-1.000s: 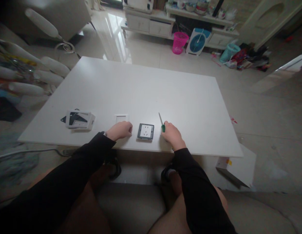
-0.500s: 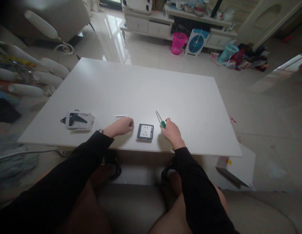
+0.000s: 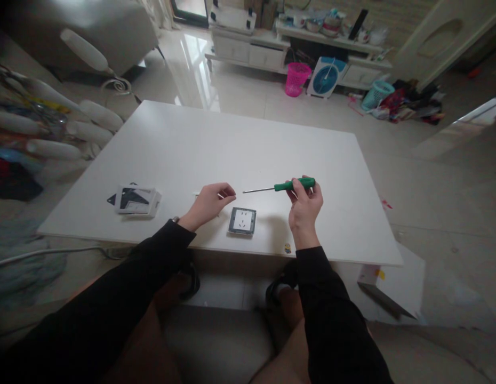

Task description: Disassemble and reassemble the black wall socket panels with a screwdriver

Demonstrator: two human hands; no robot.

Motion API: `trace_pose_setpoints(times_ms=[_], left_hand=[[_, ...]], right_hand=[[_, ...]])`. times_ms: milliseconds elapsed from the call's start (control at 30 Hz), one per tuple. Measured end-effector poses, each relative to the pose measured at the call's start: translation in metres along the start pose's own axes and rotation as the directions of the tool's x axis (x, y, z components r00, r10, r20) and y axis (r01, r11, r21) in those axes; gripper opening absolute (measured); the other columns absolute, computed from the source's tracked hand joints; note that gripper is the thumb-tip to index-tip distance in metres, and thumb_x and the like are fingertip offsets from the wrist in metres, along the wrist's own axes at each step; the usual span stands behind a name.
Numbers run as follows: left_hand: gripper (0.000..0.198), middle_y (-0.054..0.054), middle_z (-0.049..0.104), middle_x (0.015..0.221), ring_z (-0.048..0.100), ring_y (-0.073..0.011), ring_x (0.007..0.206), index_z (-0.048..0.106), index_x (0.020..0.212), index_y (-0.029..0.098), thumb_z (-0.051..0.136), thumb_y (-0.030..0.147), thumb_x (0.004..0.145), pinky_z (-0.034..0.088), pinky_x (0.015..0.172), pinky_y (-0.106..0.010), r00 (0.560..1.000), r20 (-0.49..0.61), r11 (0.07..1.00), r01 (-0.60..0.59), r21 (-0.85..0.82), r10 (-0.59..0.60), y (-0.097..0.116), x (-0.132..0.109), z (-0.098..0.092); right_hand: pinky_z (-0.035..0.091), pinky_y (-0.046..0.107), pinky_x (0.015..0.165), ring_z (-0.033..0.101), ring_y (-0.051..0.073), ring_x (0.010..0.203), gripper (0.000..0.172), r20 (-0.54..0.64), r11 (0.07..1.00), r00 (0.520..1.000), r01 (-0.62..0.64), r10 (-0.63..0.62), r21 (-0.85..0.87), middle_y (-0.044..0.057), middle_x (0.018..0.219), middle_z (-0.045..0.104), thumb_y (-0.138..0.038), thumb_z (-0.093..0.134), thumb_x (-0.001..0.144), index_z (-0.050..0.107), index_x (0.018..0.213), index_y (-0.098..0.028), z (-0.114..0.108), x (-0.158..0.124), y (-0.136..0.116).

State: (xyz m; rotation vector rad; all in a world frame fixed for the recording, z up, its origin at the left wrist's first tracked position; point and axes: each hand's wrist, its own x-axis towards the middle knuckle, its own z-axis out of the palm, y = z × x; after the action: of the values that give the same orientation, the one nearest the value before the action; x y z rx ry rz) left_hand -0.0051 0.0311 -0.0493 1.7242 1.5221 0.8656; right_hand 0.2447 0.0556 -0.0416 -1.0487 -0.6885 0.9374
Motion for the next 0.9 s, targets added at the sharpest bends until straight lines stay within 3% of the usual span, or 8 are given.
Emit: trace_pose_setpoints(times_ms=[333, 900], left_hand=[[0.005, -0.002, 0.075, 0.080, 0.068, -0.0146, 0.075, 0.071, 0.084, 0.018, 0.071, 0.015, 0.089, 0.054, 0.074, -0.030, 1.000, 0.015, 0.998, 0.003, -0.062, -0.002, 0.0050, -0.0017, 0.0064], [0.005, -0.005, 0.076, 0.086, 0.069, -0.0169, 0.078, 0.074, 0.087, 0.018, 0.072, 0.015, 0.089, 0.054, 0.075, -0.032, 0.999, 0.039, 0.998, -0.038, 0.054, 0.036, 0.0007, -0.0020, 0.0057]], right_hand=[[0.067, 0.036, 0.073, 0.074, 0.015, 0.081, 0.045, 0.027, 0.996, 1.000, 0.001, 0.002, -0.092, -0.003, 0.096, 0.070, -0.043, 0.089, 0.074, 0.062, 0.104, -0.023, 0.0045, -0.0106, -0.0010], [0.067, 0.037, 0.075, 0.071, 0.015, 0.088, 0.045, 0.028, 0.992, 1.000, 0.004, 0.000, -0.129, -0.002, 0.100, 0.067, -0.045, 0.089, 0.073, 0.063, 0.104, -0.024, 0.0017, -0.0085, 0.0059]])
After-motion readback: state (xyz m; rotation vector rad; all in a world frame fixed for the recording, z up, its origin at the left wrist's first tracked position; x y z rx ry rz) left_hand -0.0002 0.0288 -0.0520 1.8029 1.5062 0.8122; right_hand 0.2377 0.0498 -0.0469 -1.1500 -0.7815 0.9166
